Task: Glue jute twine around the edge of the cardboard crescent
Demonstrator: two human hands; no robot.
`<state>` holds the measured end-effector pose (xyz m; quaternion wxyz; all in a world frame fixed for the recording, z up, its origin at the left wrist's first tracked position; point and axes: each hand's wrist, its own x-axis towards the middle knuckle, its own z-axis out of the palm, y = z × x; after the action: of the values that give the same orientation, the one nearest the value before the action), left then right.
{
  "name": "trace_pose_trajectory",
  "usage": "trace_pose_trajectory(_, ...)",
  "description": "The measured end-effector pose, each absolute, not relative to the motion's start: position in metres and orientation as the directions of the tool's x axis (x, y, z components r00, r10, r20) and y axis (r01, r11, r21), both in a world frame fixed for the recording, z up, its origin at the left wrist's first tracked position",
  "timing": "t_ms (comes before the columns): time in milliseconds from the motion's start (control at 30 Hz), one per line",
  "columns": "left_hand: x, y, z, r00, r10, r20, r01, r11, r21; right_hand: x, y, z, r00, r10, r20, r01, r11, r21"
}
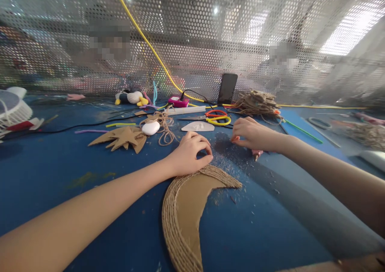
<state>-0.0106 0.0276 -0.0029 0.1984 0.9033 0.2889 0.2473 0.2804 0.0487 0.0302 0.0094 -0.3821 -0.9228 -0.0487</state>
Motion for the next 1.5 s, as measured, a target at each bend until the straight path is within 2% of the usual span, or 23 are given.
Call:
trace_pose_trajectory(367,-0.01,0.028,-0.004,0.708,0.62,0.337,0.421,-0.755,0.504,0.28,0.043,0.03,-0.688,0.723,0.06,0.726,0.685,0.068)
trace_pose_trajectory(1033,-0.011,0.028,-0.004,0.712,0.622,0.328,0.421,-0.751,0.509,0.278,0.038,0.04,-0.745,0.664,0.064,0.663,0.726,0.18)
trace_pose_trajectory(1500,-0.011,0.028,-0.005,0.71,0.617,0.34,0.421,-0.759,0.496,0.276,0.041,0.041,-0.755,0.653,0.064,0.652,0.734,0.189)
